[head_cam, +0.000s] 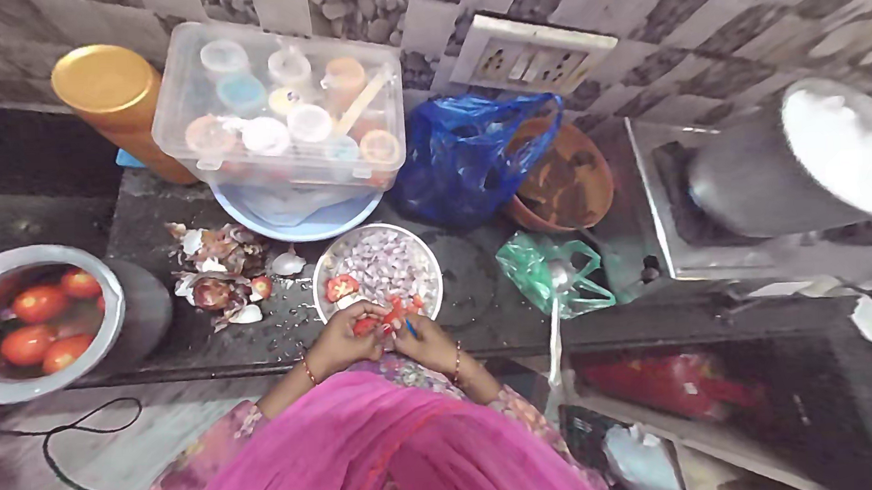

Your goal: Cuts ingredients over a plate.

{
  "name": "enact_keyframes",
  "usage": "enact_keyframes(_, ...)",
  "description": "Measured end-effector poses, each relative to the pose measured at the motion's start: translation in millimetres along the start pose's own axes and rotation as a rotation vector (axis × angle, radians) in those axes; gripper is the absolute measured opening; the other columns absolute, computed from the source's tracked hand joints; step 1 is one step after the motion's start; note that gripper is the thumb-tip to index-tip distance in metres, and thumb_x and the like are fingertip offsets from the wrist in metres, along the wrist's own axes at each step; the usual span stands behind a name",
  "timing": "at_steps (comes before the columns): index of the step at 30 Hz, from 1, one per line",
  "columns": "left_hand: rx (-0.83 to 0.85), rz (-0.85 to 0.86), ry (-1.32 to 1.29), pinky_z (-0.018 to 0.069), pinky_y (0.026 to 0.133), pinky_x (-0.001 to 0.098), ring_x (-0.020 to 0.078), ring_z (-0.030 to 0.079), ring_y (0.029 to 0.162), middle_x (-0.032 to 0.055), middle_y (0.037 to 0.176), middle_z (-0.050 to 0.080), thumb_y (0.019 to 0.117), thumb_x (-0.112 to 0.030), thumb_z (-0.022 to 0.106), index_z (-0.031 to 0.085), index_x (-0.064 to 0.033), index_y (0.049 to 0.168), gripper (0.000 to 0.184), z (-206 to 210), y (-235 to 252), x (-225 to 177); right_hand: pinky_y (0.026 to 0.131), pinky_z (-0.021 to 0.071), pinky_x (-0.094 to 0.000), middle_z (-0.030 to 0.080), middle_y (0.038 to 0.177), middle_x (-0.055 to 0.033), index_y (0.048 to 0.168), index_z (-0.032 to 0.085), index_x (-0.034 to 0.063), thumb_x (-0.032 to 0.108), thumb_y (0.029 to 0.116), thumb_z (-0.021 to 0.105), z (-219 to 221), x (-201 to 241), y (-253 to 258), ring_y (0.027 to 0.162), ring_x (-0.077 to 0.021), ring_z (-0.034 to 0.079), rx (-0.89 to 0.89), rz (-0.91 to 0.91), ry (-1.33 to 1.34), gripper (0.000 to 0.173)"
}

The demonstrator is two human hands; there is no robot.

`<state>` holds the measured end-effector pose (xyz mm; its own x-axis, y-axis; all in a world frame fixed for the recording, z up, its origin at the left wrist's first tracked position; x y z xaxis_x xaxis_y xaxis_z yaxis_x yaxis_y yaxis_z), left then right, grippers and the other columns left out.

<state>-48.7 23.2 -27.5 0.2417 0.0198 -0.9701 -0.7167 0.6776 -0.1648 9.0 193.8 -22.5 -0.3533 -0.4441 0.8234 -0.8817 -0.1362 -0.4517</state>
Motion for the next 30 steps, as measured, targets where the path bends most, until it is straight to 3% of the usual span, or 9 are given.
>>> enact_keyframes(8, -0.037, -0.035, 0.004, 0.0571, 0.069, 0.0189, -0.0008, 0.065, 0.075, -0.0053, 0.091, 0.068, 0.0849, -0.006, 0.067, 0.062, -0.0009, 0.108, 0.025, 0.8, 0.9, 5.2, 0.062, 0.0433, -0.0284, 0.048, 0.067, 0.0032, 0.08, 0.057, 0.0034, 0.03, 0.1061, 0.043, 4.3, 1.7, 2.7, 0.062, -0.0054, 0.048, -0.022, -0.028, 0.026, 0.04)
enact_keyframes(14, -0.1, -0.116, 0.016, 0.0586, 0.076, 0.0234, 0.005, 0.067, 0.085, 0.0038, 0.105, 0.067, 0.0846, -0.006, 0.068, 0.057, 0.0038, 0.123, 0.041, -1.9, 1.7, 4.9, 0.065, 0.0459, -0.029, 0.05, 0.07, 0.0014, 0.082, 0.06, 0.0017, 0.025, 0.1058, 0.042, -1.6, 3.0, 3.9, 0.066, -0.0061, 0.051, -0.016, -0.036, 0.034, 0.037)
enact_keyframes(16, -0.095, -0.105, -0.018, 0.0578, 0.078, 0.0217, 0.0033, 0.066, 0.087, 0.002, 0.106, 0.066, 0.0831, -0.006, 0.069, 0.054, 0.0044, 0.13, 0.05, -2.0, 0.7, 4.1, 0.068, 0.0468, -0.0334, 0.054, 0.075, -0.0039, 0.087, 0.061, -0.0011, 0.026, 0.1048, 0.045, -4.1, 2.4, 1.8, 0.071, -0.0113, 0.054, -0.048, -0.009, -0.013, 0.036)
enact_keyframes(22, -0.095, -0.117, -0.159, 0.0573, 0.068, 0.0196, 0.0019, 0.066, 0.075, -0.0038, 0.093, 0.07, 0.0763, 0.001, 0.069, 0.059, -0.0001, 0.123, 0.048, -4.3, -3.9, 5.1, 0.089, 0.0496, -0.0553, 0.068, 0.106, -0.0212, 0.118, 0.064, -0.0023, 0.031, 0.1083, 0.028, -25.4, 29.2, -16.3, 0.104, -0.0343, 0.066, -0.091, 0.162, -0.406, 0.05)
enact_keyframes(25, -0.106, -0.132, -0.188, 0.0564, 0.065, 0.0198, 0.0031, 0.065, 0.072, -0.0029, 0.091, 0.07, 0.0764, 0.001, 0.069, 0.059, -0.0006, 0.124, 0.049, -5.3, -4.3, 8.6, 0.095, 0.0489, -0.056, 0.067, 0.121, -0.0196, 0.122, 0.065, 0.0005, 0.032, 0.1098, 0.025, -31.8, 35.5, -14.9, 0.116, -0.0348, 0.064, -0.111, 0.236, -0.611, 0.053)
enact_keyframes(30, -0.118, -0.11, -0.187, 0.0572, 0.067, 0.0203, 0.0033, 0.066, 0.074, -0.002, 0.092, 0.07, 0.0763, 0.002, 0.069, 0.059, 0.0, 0.124, 0.049, -3.9, -6.6, 8.8, 0.085, 0.0532, -0.056, 0.071, 0.115, -0.0152, 0.117, 0.072, 0.0087, 0.041, 0.1085, 0.039, -29.0, 24.6, -8.0, 0.108, -0.034, 0.069, -0.276, 0.179, -0.705, 0.046)
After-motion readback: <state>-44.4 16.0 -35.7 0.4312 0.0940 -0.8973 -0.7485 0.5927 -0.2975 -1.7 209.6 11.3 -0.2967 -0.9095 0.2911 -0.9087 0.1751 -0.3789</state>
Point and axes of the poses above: each hand's wrist, its own y-axis towards the middle knuckle, its own z-axis out of the palm, x = y × z, the point moved 3 cm from there along y, towards the middle knuckle
